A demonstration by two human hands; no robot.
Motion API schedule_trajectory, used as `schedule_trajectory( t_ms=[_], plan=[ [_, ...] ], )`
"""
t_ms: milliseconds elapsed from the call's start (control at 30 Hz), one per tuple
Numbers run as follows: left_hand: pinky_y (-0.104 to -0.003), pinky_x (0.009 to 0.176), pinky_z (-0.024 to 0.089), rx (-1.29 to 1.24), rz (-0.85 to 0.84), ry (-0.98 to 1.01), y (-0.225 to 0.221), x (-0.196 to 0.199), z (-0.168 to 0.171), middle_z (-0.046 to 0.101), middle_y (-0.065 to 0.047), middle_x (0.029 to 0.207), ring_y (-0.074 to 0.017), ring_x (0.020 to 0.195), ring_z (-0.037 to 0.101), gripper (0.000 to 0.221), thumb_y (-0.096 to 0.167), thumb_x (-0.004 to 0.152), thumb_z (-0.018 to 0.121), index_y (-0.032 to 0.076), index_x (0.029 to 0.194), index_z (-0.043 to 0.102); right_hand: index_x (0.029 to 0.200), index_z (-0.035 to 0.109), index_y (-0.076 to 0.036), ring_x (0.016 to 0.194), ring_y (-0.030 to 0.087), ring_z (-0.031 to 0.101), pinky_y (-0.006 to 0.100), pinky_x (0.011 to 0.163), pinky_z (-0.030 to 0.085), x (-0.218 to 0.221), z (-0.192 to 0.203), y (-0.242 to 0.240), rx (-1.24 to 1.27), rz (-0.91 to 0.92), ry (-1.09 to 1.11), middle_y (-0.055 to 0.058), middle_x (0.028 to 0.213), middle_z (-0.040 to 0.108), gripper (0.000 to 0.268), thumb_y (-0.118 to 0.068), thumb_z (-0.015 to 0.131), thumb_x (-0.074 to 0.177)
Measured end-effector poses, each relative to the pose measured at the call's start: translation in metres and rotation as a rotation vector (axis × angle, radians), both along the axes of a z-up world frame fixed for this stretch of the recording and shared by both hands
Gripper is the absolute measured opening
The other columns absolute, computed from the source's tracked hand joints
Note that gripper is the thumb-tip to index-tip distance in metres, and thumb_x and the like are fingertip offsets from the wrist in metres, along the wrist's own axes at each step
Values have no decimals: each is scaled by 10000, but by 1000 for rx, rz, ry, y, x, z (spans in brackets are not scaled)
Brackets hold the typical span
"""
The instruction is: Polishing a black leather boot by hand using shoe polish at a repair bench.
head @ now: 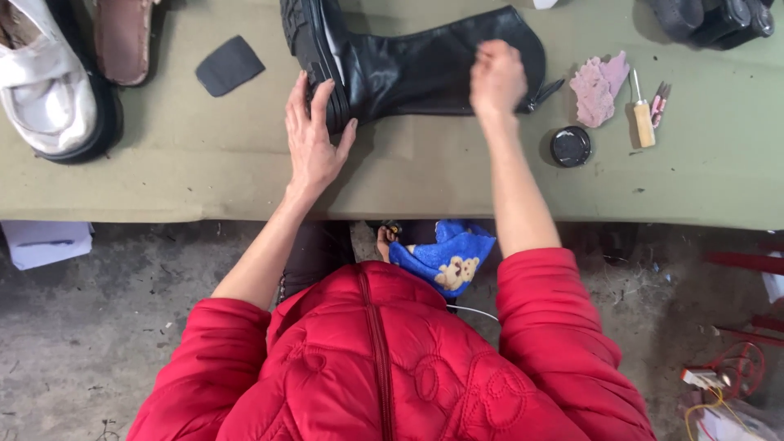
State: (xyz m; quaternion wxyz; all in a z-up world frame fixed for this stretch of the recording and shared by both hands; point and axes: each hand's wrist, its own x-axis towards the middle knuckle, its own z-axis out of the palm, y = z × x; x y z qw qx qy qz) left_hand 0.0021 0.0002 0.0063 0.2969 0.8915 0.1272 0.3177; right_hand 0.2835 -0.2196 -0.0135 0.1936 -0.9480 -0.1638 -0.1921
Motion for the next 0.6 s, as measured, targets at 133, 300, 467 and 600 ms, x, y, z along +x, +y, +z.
schedule_trajectory(
  t_ms=[133, 300, 467, 600],
  plan=[
    [-587, 1165, 413, 26, -5, 5, 1, 3, -2, 259, -232, 1620, -464, 1478, 372, 638, 210, 1035, 779, 151, 1541, 395, 1040, 753, -214, 841, 159, 742, 289, 729, 577, -83, 34, 80, 349, 383, 203, -29, 948, 773, 290, -75, 642, 810],
    [-565, 1162, 427, 54, -18, 39, 1, 0, -2, 253, -209, 1629, -433, 1492, 374, 635, 220, 1051, 767, 175, 1560, 390, 1103, 601, -180, 811, 385, 664, 534, 592, 505, -104, -4, 98, 94, 506, 5, 89, 949, 619, 236, -99, 609, 881],
    [-576, 1176, 425, 20, 3, -6, 2, 4, -7, 276, -218, 1617, -441, 1473, 396, 630, 217, 1037, 785, 156, 1534, 402, 1083, 708, -224, 778, 273, 686, 460, 613, 549, -48, -3, 24, -14, 336, -58, 28, 969, 674, 334, -66, 657, 793],
    [-575, 1176, 433, 36, -3, -17, 2, 7, -4, 272, -214, 1619, -438, 1480, 396, 635, 215, 1042, 794, 157, 1536, 399, 1025, 706, -254, 691, 293, 672, 474, 558, 496, -7, -14, -33, -17, 105, -62, 22, 922, 644, 335, -60, 688, 752]
  ],
)
